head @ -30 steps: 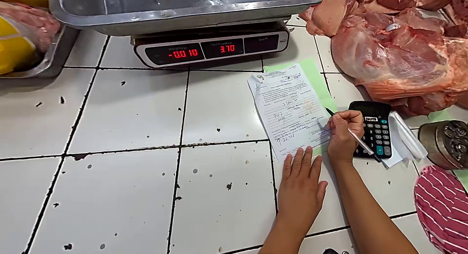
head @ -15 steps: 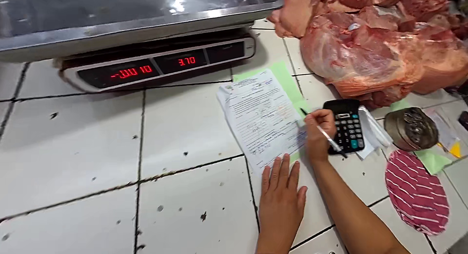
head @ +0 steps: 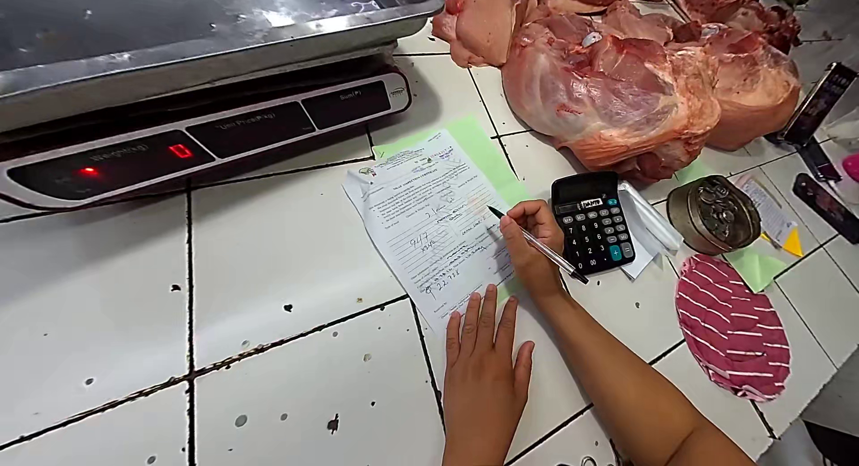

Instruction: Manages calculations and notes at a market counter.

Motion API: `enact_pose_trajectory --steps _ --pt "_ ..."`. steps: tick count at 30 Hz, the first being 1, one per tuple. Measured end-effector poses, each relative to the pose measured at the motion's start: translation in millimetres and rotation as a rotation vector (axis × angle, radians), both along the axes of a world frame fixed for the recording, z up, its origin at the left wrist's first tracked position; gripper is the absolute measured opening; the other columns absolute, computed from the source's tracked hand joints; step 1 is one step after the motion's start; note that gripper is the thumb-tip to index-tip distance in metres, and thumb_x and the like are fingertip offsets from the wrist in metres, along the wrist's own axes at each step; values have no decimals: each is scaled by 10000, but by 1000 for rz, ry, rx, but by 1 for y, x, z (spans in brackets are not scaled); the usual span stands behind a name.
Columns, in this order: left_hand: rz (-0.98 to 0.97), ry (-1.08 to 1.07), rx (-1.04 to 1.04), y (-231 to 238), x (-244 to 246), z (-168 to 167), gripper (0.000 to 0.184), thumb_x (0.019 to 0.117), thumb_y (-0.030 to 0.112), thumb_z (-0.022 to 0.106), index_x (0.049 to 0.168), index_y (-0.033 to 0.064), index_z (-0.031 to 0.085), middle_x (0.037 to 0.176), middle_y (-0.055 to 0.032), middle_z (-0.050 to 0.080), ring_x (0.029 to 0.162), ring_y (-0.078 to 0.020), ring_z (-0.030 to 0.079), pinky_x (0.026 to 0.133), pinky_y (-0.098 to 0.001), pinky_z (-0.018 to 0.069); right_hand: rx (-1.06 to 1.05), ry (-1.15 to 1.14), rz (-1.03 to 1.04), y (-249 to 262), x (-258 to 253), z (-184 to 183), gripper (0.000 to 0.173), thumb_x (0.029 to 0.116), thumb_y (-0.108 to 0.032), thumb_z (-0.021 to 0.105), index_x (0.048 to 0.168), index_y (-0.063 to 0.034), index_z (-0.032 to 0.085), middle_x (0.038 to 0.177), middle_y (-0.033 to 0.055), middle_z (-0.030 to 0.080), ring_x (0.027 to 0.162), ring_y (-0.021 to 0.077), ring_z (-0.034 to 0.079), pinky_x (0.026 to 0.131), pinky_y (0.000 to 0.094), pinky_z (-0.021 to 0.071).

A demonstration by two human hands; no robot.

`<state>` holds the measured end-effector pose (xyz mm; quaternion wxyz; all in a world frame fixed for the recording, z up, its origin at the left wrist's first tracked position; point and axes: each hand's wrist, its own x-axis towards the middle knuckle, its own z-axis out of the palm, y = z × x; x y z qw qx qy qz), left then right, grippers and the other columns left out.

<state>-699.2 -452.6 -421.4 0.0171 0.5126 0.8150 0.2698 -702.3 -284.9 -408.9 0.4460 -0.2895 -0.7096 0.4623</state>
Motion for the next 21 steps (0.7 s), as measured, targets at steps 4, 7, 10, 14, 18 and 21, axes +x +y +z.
enact_pose_trajectory --steps 4,7,10,14,18,21 --pt "0 1 5 0 0 0 523 1002 468 437 1352 166 681 1485 -106 580 1382 -330 539 1156 -547 334 -8 -11 -18 0 0 1 56 937 -80 610 993 -78 612 754 -69 596 630 -37 549 588 115 477" --pt "-6 -2 10 0 -1 -1 533 1001 473 437 1359 159 676 1490 -108 576 1384 -335 537 1154 -558 335 -14 -11 -6 0 0 1 59 943 -83 607 1001 -73 604 765 -65 600 631 -41 549 583 110 473" --pt "-7 3 5 0 -1 -1 542 1000 482 433 1359 156 676 1488 -112 577 1383 -339 537 1155 -565 333 -21 -12 2 0 0 1 67 944 -87 613 1008 -69 604 763 -59 592 619 -40 536 567 108 461" --pt "-13 10 4 -1 -1 0 539 1002 476 433 1358 153 677 1485 -118 578 1382 -349 536 1152 -574 335 -18 -9 33 -1 1 3 84 970 -111 602 1031 -53 608 754 -44 591 601 -23 543 556 124 473" --pt "-19 9 1 -1 -1 1 540 1003 476 441 1361 146 674 1488 -127 573 1390 -362 526 1159 -590 320 -27 17 69 -1 3 3 162 988 -134 609 1122 -43 610 729 -34 610 581 -7 558 538 142 485" --pt "-20 14 0 -1 -1 1 541 1004 469 444 1372 141 666 1489 -135 570 1387 -371 527 1157 -590 323 -18 2 55 0 8 4 231 1003 -153 608 1210 -56 575 758 -3 637 586 7 564 536 141 474"
